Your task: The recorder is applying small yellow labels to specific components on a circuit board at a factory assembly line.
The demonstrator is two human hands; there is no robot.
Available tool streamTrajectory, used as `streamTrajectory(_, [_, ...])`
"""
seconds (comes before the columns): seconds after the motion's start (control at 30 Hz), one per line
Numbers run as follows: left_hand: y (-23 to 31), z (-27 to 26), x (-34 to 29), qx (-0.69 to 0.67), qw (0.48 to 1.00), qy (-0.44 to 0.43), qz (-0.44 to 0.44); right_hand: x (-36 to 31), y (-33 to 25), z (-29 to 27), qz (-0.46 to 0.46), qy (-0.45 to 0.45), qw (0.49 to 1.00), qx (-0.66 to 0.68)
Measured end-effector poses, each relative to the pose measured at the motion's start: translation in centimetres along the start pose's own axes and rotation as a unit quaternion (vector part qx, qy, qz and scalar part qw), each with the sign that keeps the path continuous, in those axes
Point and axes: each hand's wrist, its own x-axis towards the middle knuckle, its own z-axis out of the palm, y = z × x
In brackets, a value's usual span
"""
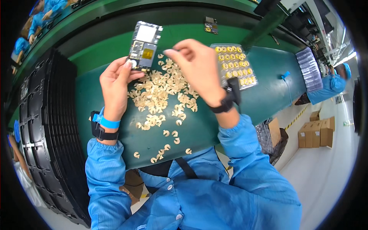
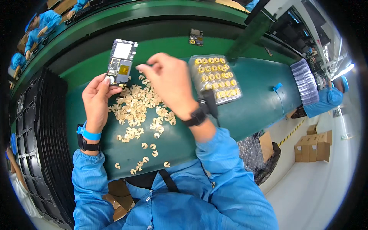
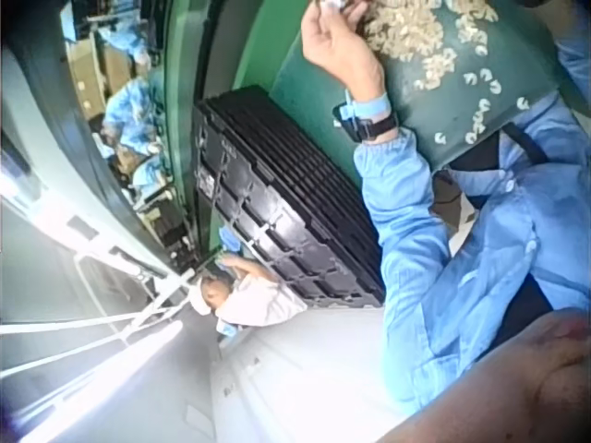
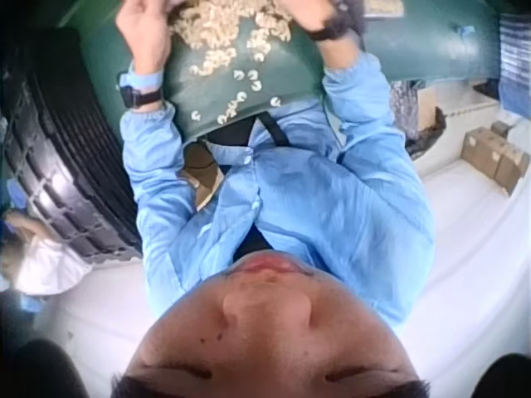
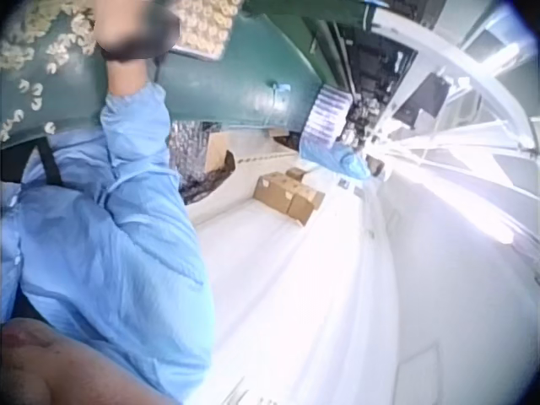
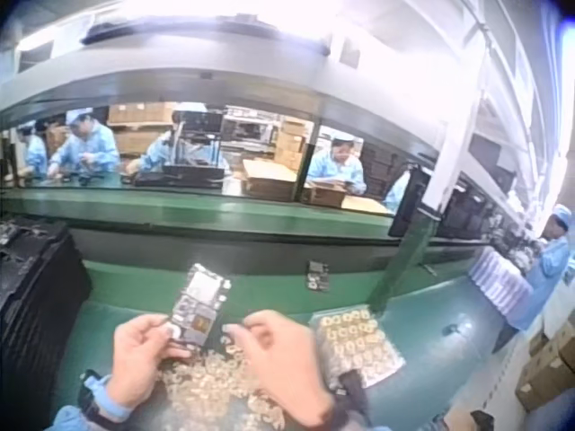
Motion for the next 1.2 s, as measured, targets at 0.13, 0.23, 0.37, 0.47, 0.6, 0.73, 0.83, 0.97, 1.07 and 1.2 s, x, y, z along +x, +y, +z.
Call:
streamTrajectory(0.13, [-0.1,1.2,0.3,-0.017,1.000,-0.012,0.015,-0.7,3.5,-10.4,-0.037,0.047,0.982,-0.181])
streamTrajectory(0.23, [-0.3,1.2,0.2,-0.026,0.999,-0.043,0.001,-1.8,5.0,-15.7,0.032,-0.057,0.960,-0.274])
streamTrajectory(0.37, [0.0,0.9,0.0,-0.084,0.991,-0.098,-0.039,-3.4,6.2,-18.5,0.040,-0.121,0.956,-0.264])
streamTrajectory(0.47, [0.1,0.8,0.1,-0.084,0.990,-0.107,-0.043,-4.9,6.2,-20.1,0.034,-0.162,0.947,-0.275])
streamTrajectory(0.6, [0.0,1.3,0.0,-0.061,0.994,-0.090,-0.020,-6.1,6.0,-20.5,0.005,-0.171,0.953,-0.248])
streamTrajectory(0.73, [-0.6,1.7,-0.4,0.015,0.998,-0.057,0.018,-6.0,6.3,-19.9,-0.061,-0.178,0.943,-0.276])
streamTrajectory(0.83, [-0.4,2.1,-0.5,0.070,0.994,-0.051,0.069,-5.8,6.1,-19.9,-0.083,-0.185,0.936,-0.289])
streamTrajectory(0.97, [-0.3,1.2,-0.4,0.067,0.992,-0.055,0.089,-5.8,6.3,-19.3,-0.129,-0.171,0.932,-0.293])
streamTrajectory(1.07, [0.4,1.4,-0.9,0.103,0.986,-0.105,0.081,-6.0,6.2,-18.1,-0.151,-0.096,0.956,-0.232])
streamTrajectory(1.2, [0.6,2.5,-2.1,0.115,0.978,-0.130,0.115,-5.8,2.8,-10.6,0.017,-0.051,0.986,0.161])
